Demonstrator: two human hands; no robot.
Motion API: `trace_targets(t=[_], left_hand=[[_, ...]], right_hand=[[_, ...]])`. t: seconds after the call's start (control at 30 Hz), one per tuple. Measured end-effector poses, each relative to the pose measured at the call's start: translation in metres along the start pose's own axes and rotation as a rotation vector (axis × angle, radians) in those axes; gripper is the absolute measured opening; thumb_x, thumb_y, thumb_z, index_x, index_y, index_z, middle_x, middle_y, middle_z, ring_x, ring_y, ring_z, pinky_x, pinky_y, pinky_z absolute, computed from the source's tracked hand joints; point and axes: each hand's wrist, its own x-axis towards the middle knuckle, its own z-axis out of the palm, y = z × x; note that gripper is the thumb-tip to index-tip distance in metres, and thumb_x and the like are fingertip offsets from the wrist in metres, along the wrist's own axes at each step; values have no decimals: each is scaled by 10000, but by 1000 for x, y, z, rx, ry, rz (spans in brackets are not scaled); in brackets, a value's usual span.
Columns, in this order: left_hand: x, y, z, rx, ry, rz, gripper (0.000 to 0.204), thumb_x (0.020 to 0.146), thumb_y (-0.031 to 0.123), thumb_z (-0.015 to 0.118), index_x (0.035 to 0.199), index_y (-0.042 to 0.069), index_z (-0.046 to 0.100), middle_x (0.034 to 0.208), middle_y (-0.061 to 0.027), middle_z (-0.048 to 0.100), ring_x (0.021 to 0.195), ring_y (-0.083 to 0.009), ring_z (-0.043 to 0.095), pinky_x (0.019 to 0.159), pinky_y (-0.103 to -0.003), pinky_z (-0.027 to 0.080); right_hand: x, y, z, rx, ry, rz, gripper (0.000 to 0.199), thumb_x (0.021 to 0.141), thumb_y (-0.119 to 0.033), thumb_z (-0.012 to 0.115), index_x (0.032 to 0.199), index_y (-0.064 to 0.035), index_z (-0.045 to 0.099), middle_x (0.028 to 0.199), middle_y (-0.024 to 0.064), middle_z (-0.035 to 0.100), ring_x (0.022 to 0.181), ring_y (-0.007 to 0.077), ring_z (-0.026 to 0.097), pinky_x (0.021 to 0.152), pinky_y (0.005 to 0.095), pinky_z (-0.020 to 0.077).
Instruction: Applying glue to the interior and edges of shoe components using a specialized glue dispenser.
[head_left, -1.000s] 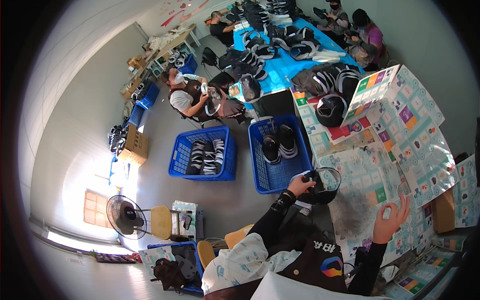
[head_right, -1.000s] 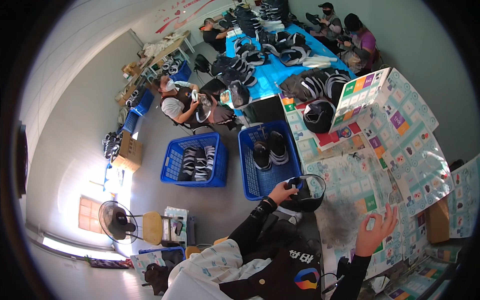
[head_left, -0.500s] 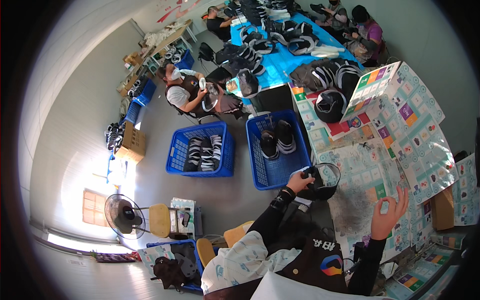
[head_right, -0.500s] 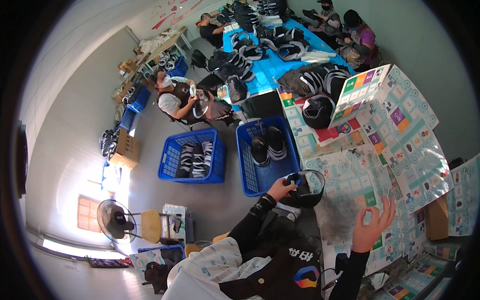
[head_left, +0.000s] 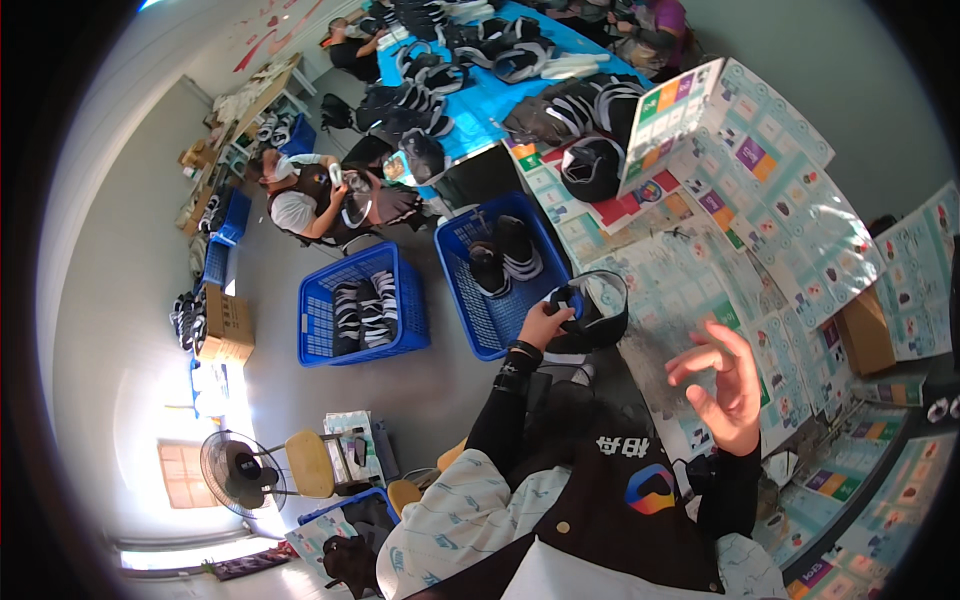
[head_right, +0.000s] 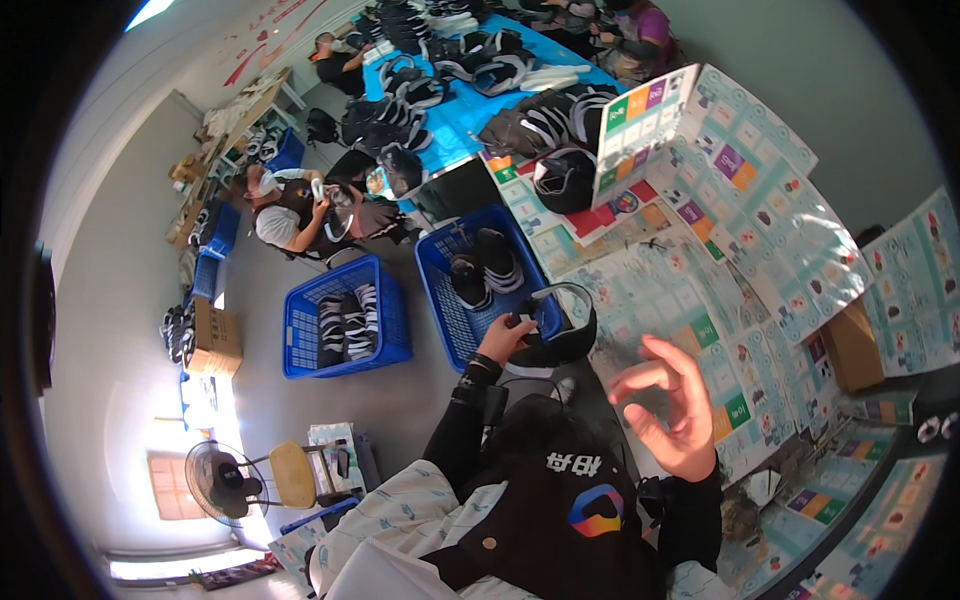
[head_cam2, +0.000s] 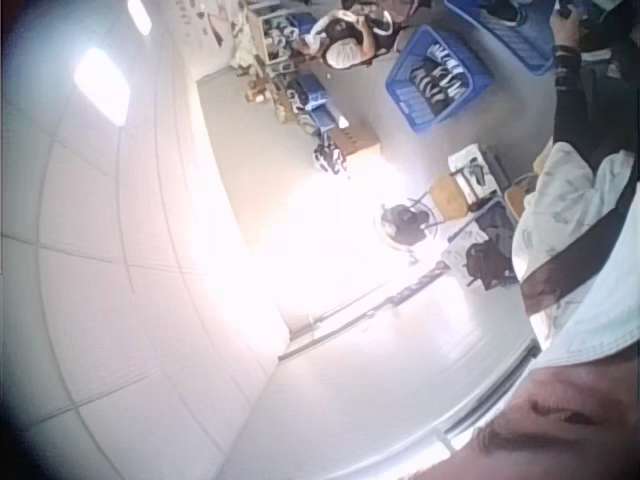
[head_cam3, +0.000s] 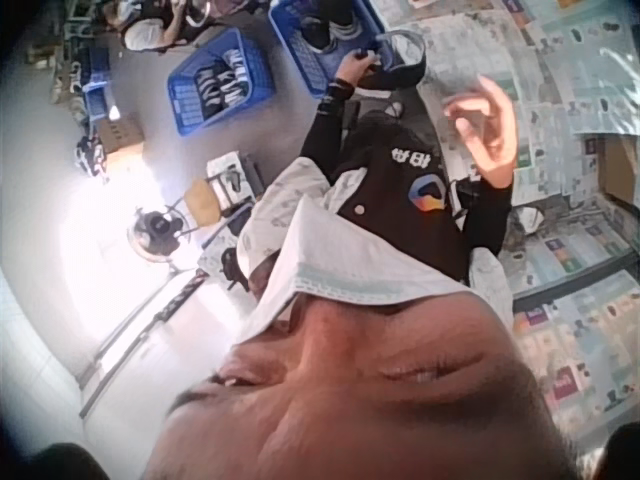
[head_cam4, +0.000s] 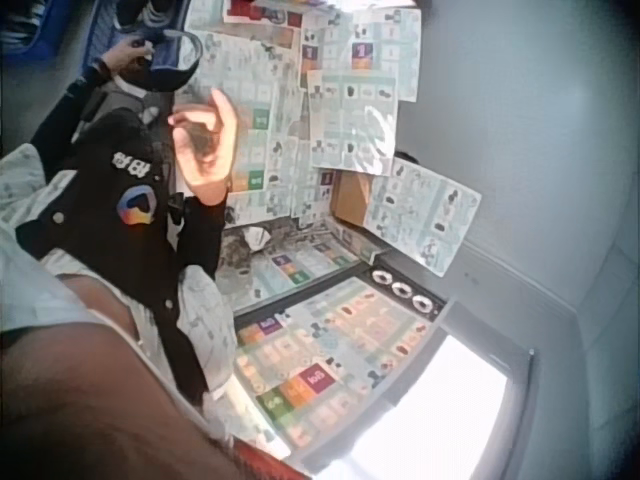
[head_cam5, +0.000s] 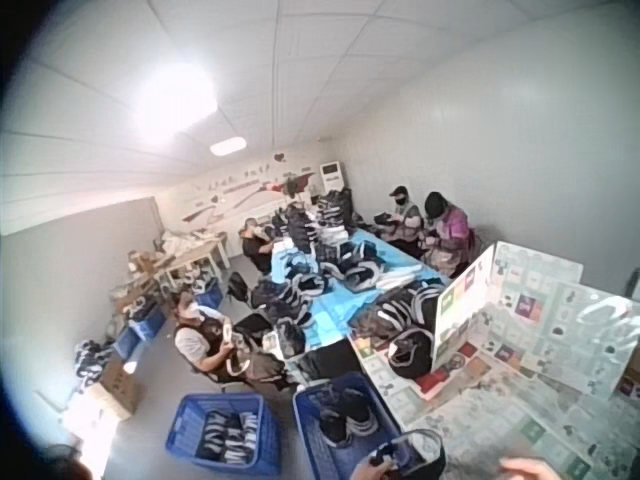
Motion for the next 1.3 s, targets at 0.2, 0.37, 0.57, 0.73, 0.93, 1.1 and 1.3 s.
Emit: trace_targets(t=[0.2,0.37,0.57,0.73,0.93,1.1,1.3], left_hand=[[-6,-3,10,14,-22,-23,352,877,215,789,1085,-8,614,936,-56,648,813,-143,652,671,-286,563],[-17,-6,12,-42,-44,-33,348,879,213,786,1078,-11,610,921,-58,637,804,-146,650,674,-293,565],[-34,-9,13,-198,-53,17,336,873,214,786,1041,-8,597,889,-70,632,723,-151,634,631,-295,552],[-45,-13,19,-155,-8,11,397,851,236,814,1064,-13,591,872,-60,629,681,-127,611,612,-280,541],[-50,-42,-16,43,97,38,406,801,286,846,949,-35,646,793,-50,639,673,-137,635,595,-293,523],[-95,-29,-7,376,230,13,344,820,257,810,918,-43,671,808,-68,672,688,-160,636,588,-326,503],[-94,-77,-20,-16,84,-27,431,838,275,817,1028,-40,591,907,-84,626,725,-160,638,603,-296,552]], right_hand=[[0,-39,7,628,-557,-251,740,840,48,700,1485,110,342,782,39,664,836,276,732,1092,540,376],[0,-65,19,629,-853,-332,306,834,57,643,1135,82,688,777,58,694,816,228,725,1189,613,163],[-11,-82,34,593,-970,-391,458,858,55,617,1316,80,624,732,10,651,675,188,655,1108,546,357],[-18,-80,47,526,-954,5,658,926,-27,599,1515,114,341,647,9,617,712,177,638,879,362,535],[20,-65,79,645,-1020,197,843,922,11,580,1600,43,80,680,28,645,652,136,624,834,354,511],[38,-55,85,728,-914,220,856,882,67,538,1614,-2,99,680,24,618,640,120,628,833,343,503],[29,-50,68,747,-709,382,804,844,108,515,1586,16,218,686,42,612,648,125,613,843,305,495]])
